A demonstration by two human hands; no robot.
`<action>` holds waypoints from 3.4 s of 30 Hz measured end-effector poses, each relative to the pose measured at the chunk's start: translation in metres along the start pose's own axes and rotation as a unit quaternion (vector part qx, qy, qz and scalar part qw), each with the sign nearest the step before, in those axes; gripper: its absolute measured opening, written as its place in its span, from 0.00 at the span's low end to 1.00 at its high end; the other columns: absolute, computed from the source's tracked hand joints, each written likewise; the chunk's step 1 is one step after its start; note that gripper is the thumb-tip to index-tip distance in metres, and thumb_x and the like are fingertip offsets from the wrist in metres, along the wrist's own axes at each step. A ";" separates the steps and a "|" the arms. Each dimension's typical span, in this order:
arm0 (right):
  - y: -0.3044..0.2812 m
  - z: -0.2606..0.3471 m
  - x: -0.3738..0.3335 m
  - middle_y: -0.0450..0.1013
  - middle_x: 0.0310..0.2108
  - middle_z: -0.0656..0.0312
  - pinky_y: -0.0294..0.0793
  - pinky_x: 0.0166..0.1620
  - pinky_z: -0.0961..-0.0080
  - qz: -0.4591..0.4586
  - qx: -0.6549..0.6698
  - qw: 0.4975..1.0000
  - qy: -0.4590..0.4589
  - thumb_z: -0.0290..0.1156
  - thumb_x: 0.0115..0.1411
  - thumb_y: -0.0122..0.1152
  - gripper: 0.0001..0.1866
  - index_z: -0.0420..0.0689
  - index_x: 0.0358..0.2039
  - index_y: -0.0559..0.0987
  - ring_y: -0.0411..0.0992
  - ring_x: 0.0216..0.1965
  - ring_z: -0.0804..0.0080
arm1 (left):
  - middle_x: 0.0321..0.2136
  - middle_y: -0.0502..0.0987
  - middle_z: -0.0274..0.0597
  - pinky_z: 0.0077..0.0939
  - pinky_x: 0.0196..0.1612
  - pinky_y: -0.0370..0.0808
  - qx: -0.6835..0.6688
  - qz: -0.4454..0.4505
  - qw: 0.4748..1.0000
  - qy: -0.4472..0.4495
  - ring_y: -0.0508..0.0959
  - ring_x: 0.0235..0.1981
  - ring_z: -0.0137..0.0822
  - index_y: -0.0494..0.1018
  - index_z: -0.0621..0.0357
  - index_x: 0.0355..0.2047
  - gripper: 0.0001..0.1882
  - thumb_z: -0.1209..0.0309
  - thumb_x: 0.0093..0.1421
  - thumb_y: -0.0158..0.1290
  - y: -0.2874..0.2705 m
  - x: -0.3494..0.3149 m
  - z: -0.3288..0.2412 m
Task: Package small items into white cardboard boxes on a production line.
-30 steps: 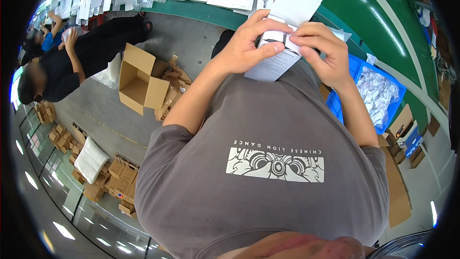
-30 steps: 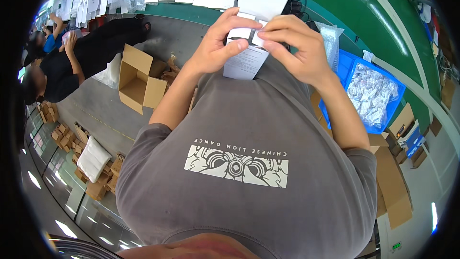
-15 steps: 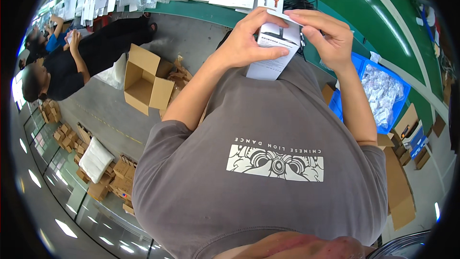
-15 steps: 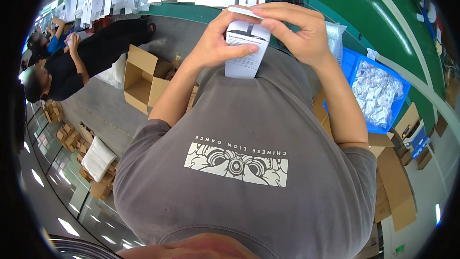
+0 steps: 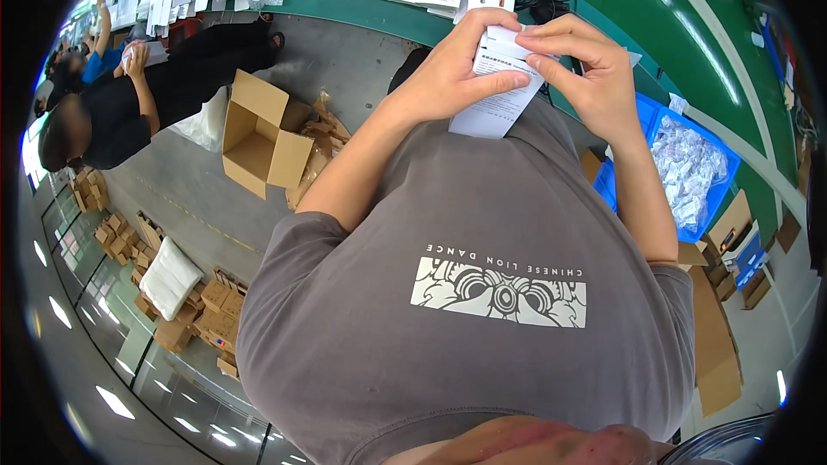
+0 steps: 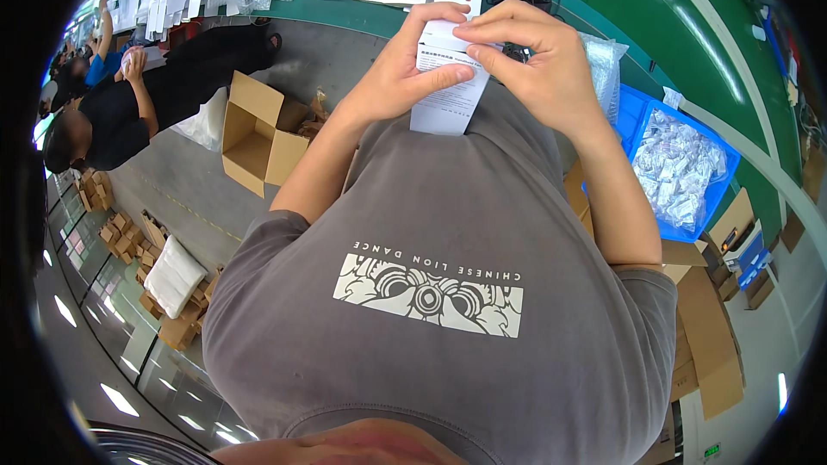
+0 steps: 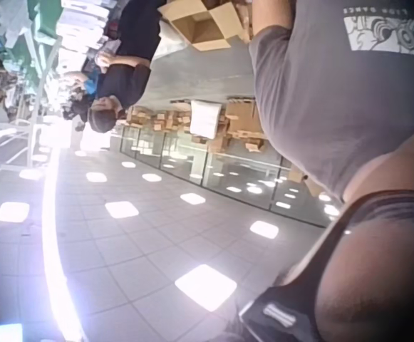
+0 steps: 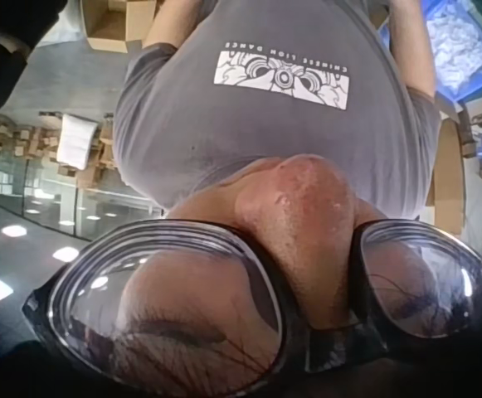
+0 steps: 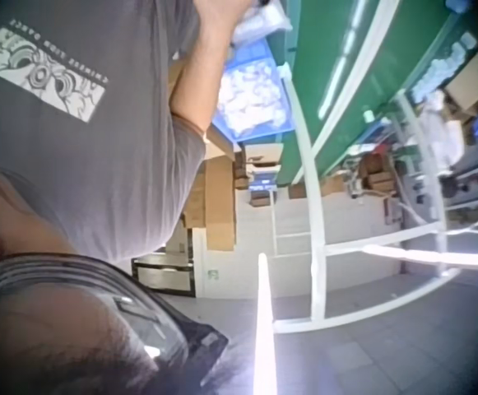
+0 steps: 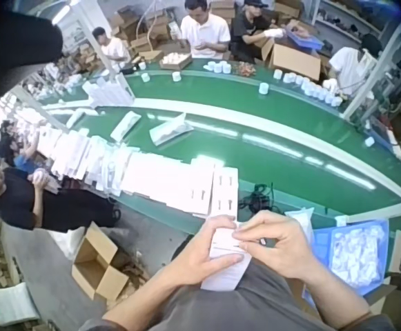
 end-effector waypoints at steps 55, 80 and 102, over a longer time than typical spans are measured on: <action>0.034 -0.165 0.069 0.61 0.64 0.47 0.56 0.67 0.66 -0.141 -0.127 0.962 0.195 0.28 0.68 0.52 0.28 0.33 0.65 0.61 0.60 0.65 0.59 | 0.42 0.81 0.54 0.35 0.46 0.75 0.244 -0.288 0.914 -0.147 0.80 0.42 0.44 0.73 0.63 0.54 0.22 0.62 0.64 0.56 -0.263 0.091 0.115; 0.039 -0.297 0.446 0.70 0.49 0.56 0.63 0.58 0.59 0.171 -0.652 0.739 0.003 0.24 0.45 0.68 0.29 0.46 0.50 0.71 0.68 0.53 0.58 | 0.47 0.78 0.46 0.45 0.52 0.71 0.700 -0.374 0.554 -0.254 0.75 0.49 0.52 0.76 0.54 0.44 0.29 0.53 0.44 0.68 -0.666 0.003 0.105; 0.107 -0.041 0.211 0.72 0.56 0.57 0.66 0.61 0.66 0.306 0.178 0.912 0.207 0.40 0.43 0.77 0.49 0.39 0.65 0.64 0.69 0.57 0.64 | 0.44 0.76 0.40 0.28 0.52 0.70 -0.399 0.053 0.809 -0.428 0.75 0.48 0.34 0.71 0.60 0.51 0.27 0.51 0.63 0.53 -0.314 0.004 -0.060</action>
Point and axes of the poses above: each hand's wrist, its own x-axis towards the middle knuckle, its own y-axis out of the palm, z = x × y, the point moved 1 cm from there along x, towards the middle knuckle
